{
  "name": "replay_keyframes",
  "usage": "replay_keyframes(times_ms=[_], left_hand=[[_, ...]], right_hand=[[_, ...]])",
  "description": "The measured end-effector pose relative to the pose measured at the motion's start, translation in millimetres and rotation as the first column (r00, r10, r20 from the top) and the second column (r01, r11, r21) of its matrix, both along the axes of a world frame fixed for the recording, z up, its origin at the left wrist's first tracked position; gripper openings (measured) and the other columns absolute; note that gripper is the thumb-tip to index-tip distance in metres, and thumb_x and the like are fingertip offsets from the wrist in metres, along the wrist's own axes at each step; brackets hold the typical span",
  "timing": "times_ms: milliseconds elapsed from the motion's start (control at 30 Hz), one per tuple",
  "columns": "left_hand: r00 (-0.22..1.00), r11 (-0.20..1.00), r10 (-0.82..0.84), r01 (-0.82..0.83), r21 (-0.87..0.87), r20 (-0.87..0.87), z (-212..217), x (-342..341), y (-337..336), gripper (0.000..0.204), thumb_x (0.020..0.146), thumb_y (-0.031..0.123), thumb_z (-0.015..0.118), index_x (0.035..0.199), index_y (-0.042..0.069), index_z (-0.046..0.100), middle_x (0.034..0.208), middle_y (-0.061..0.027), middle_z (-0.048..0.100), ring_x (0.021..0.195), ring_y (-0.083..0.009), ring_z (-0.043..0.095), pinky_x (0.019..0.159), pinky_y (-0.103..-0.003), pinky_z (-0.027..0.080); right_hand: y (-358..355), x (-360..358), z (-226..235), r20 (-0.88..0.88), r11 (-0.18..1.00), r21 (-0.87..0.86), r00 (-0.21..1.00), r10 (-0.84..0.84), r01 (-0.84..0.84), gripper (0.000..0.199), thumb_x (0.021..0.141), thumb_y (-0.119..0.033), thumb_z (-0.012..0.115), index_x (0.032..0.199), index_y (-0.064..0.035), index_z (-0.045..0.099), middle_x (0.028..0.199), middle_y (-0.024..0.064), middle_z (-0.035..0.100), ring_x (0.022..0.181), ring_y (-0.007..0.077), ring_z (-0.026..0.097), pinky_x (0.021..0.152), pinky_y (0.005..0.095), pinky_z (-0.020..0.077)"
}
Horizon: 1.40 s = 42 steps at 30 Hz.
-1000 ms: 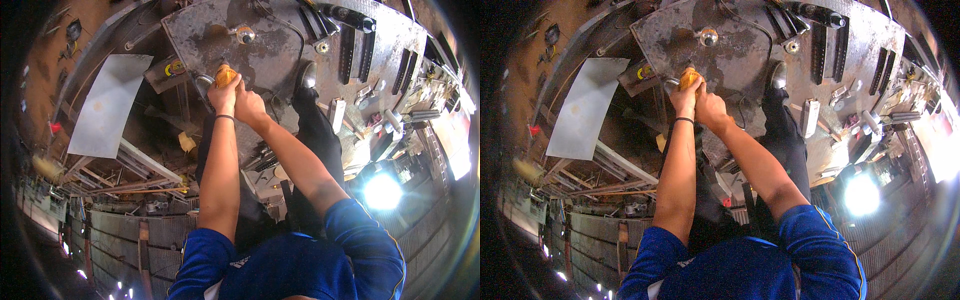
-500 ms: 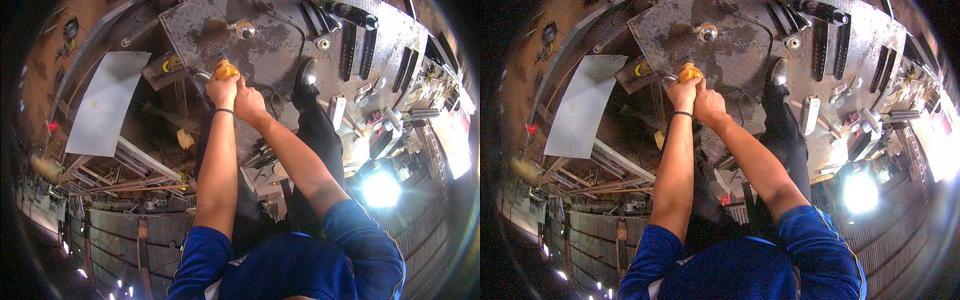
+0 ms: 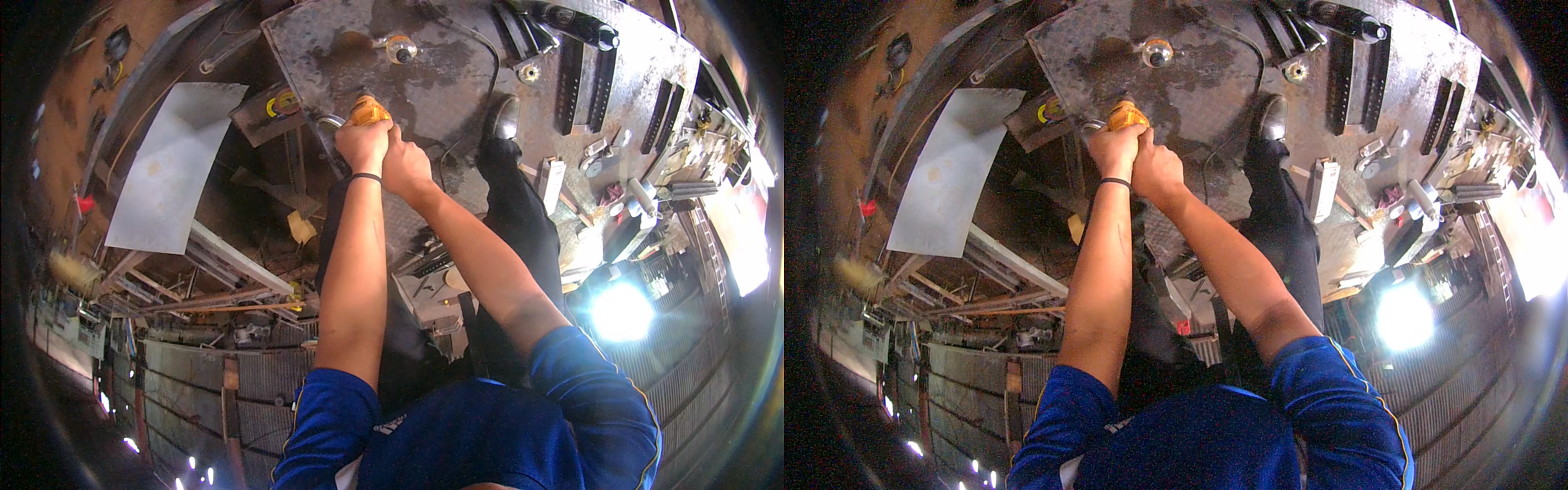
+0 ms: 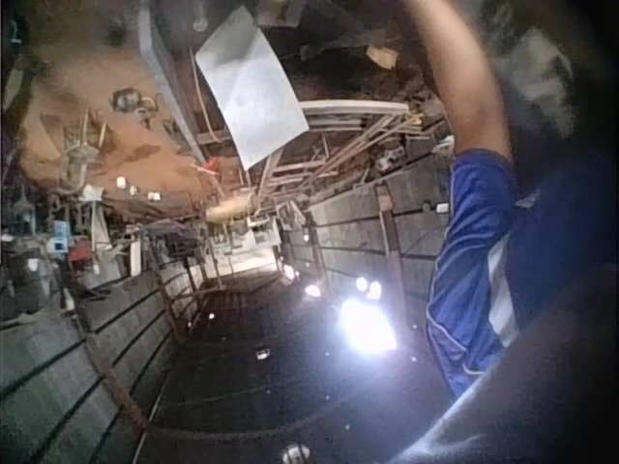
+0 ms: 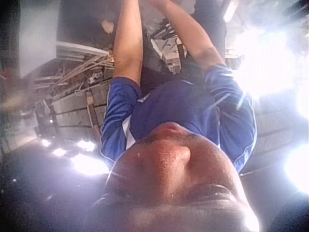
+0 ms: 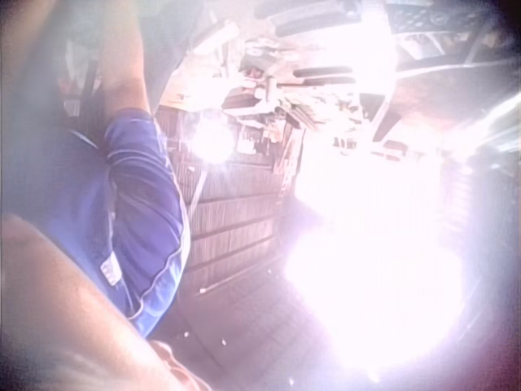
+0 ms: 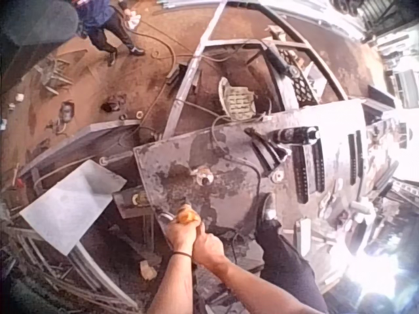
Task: The person uses a yellow corded drill to make holes in a metal sheet on a workbench. After drilling, the person sets the drill down and picks up small fasteners from a container.
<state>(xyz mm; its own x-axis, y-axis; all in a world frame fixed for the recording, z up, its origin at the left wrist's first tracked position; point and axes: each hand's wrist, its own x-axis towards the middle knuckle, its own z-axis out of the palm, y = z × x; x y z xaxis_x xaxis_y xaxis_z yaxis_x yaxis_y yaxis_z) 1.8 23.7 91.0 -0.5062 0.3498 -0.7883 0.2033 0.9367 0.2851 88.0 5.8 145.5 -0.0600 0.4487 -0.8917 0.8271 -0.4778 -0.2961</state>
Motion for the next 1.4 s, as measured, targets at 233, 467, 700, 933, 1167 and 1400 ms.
replay_keyframes(times_ms=[233, 467, 700, 933, 1167, 1400], left_hand=[[1.000, 0.999, -0.016, 0.015, -0.044, -0.013, -1.6, -4.5, 1.6, 0.041, 0.066, 0.017, 0.090, 0.092, -0.009, 0.073, 0.093, -0.0223, 0.076, 0.085, -0.0292, 0.075, 0.079, -0.039, 0.058], [0.993, 0.993, 0.117, -0.117, -0.015, 0.023, 4.7, -2.0, 3.5, 0.039, 0.067, 0.015, 0.090, 0.092, -0.009, 0.074, 0.095, -0.0193, 0.077, 0.084, -0.0275, 0.075, 0.078, -0.038, 0.058], [1.000, 0.999, 0.008, -0.008, -0.041, 0.015, 5.4, 0.4, 7.9, 0.040, 0.067, 0.016, 0.089, 0.093, -0.009, 0.074, 0.094, -0.0214, 0.076, 0.087, -0.0278, 0.075, 0.079, -0.038, 0.058], [0.999, 0.999, -0.036, 0.036, -0.040, 0.001, 4.6, -1.7, 5.7, 0.041, 0.067, 0.018, 0.090, 0.093, -0.008, 0.074, 0.094, -0.0217, 0.076, 0.087, -0.0288, 0.076, 0.080, -0.038, 0.058], [1.000, 1.000, 0.001, 0.000, -0.016, 0.028, 9.1, -2.9, 8.6, 0.040, 0.067, 0.017, 0.090, 0.093, -0.008, 0.074, 0.093, -0.0210, 0.077, 0.085, -0.0287, 0.076, 0.079, -0.037, 0.058], [0.995, 0.995, -0.093, 0.092, -0.049, -0.019, 10.9, -1.8, 12.0, 0.040, 0.067, 0.018, 0.089, 0.094, -0.008, 0.074, 0.094, -0.0228, 0.076, 0.087, -0.0307, 0.076, 0.080, -0.038, 0.058]], right_hand=[[8.2, -0.9, 2.6, -0.009, 0.998, -0.035, 0.999, 0.051, -0.051, 0.058, 0.091, -0.022, 0.060, 0.136, 0.0075, 0.038, 0.098, 0.0316, 0.071, 0.092, 0.0459, 0.072, 0.081, 0.0527, 0.0581], [9.1, 0.8, 0.9, -0.007, 0.999, 0.011, 0.999, 0.039, -0.039, 0.060, 0.086, -0.020, 0.064, 0.134, 0.0061, 0.039, 0.092, 0.0315, 0.071, 0.087, 0.0488, 0.071, 0.079, 0.0552, 0.0566], [5.8, 0.9, -0.2, -0.006, 1.000, -0.025, 1.000, -0.015, 0.015, 0.065, 0.085, -0.019, 0.064, 0.138, 0.0075, 0.037, 0.093, 0.0320, 0.070, 0.089, 0.0482, 0.071, 0.079, 0.0549, 0.0569], [7.9, 0.2, 1.8, -0.015, 0.998, -0.056, 1.000, -0.008, 0.007, 0.055, 0.092, -0.023, 0.059, 0.133, 0.0068, 0.038, 0.097, 0.0323, 0.071, 0.092, 0.0472, 0.071, 0.082, 0.0536, 0.0577], [14.2, -1.6, 7.2, -0.009, 0.997, -0.083, 1.000, -0.008, 0.007, 0.059, 0.090, -0.022, 0.061, 0.136, 0.0075, 0.037, 0.100, 0.0320, 0.071, 0.095, 0.0461, 0.072, 0.083, 0.0525, 0.0578], [9.0, -3.3, 3.6, -0.010, 0.996, -0.089, 0.999, -0.031, 0.030, 0.071, 0.090, -0.023, 0.060, 0.145, 0.0106, 0.031, 0.100, 0.0316, 0.071, 0.095, 0.0454, 0.072, 0.084, 0.0515, 0.0579]])
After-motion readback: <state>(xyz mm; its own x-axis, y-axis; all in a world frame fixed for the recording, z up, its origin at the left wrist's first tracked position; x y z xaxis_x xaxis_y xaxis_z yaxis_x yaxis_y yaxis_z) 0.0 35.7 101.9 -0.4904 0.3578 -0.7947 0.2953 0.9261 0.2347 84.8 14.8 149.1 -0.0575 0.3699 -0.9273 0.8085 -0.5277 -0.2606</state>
